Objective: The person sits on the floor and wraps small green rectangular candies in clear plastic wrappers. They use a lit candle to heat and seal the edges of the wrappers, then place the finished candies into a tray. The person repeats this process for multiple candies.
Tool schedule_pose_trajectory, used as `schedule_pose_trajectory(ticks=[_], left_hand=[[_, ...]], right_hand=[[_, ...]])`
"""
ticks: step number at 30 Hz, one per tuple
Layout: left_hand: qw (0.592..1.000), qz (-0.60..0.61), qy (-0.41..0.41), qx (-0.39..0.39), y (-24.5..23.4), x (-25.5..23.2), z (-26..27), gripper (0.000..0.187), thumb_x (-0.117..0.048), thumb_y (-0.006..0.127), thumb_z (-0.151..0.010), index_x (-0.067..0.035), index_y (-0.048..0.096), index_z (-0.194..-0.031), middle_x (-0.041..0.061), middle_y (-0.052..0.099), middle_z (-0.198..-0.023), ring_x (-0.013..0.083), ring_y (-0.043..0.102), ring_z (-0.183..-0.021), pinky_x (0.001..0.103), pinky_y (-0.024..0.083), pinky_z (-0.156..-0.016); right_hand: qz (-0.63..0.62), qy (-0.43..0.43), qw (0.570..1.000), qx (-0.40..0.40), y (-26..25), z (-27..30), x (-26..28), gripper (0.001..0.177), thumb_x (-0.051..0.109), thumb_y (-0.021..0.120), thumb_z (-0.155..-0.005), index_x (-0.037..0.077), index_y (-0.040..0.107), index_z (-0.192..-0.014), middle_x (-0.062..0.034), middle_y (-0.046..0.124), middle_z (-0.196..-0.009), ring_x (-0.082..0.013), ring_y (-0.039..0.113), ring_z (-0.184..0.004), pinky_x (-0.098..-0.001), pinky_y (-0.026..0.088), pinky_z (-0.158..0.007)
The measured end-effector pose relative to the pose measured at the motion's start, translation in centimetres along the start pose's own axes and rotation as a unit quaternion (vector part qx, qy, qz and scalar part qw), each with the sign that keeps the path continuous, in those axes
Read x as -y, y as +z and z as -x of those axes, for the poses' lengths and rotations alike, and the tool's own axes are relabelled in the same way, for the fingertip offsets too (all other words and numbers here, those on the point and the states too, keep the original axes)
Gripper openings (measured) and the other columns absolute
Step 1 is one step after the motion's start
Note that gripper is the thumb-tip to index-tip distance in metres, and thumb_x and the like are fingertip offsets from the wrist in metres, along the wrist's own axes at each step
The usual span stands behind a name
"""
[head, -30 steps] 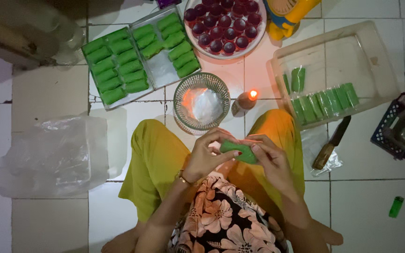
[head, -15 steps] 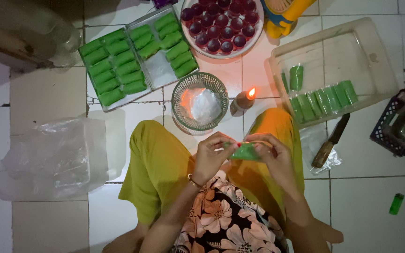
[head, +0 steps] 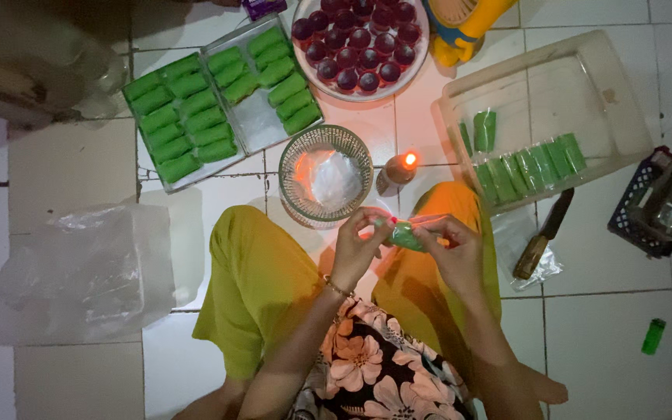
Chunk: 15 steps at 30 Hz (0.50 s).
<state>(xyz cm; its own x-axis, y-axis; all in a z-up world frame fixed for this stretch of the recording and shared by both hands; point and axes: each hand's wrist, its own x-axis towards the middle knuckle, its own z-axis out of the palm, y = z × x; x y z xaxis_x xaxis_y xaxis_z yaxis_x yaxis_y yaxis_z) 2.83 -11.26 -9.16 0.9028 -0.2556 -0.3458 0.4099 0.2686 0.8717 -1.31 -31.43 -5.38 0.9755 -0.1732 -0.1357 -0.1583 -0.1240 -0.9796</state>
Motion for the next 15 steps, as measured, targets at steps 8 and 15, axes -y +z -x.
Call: schedule_pose_trajectory(ticks=[8,15], left_hand=[[0.997,0.068,0.009,0.029,1.4,1.5,-1.4,0.012,-0.008,0.076,-0.106,0.000,0.071,-0.113,0.006,0.074,-0.109,0.0124,0.074,-0.077,0.027,0.059,-0.067],[0.998,0.048,0.036,0.007,1.3,2.5,-1.9,0.007,-0.004,0.072,-0.106,-0.001,0.071,-0.113,0.005,0.075,-0.111,0.0125,0.074,-0.088,0.028,0.059,-0.077]], right_hand=[[-0.009,0.050,0.997,-0.051,-1.3,-0.4,-0.6,0.012,0.008,0.082,-0.101,0.000,0.076,-0.109,-0.0062,0.078,-0.107,-0.0135,0.071,-0.098,-0.0299,0.058,-0.083],[-0.084,0.160,0.984,-0.011,-2.1,-2.0,-0.5,0.025,0.020,0.077,-0.101,-0.002,0.078,-0.112,-0.0067,0.076,-0.109,-0.0171,0.078,-0.094,-0.0364,0.072,-0.077]])
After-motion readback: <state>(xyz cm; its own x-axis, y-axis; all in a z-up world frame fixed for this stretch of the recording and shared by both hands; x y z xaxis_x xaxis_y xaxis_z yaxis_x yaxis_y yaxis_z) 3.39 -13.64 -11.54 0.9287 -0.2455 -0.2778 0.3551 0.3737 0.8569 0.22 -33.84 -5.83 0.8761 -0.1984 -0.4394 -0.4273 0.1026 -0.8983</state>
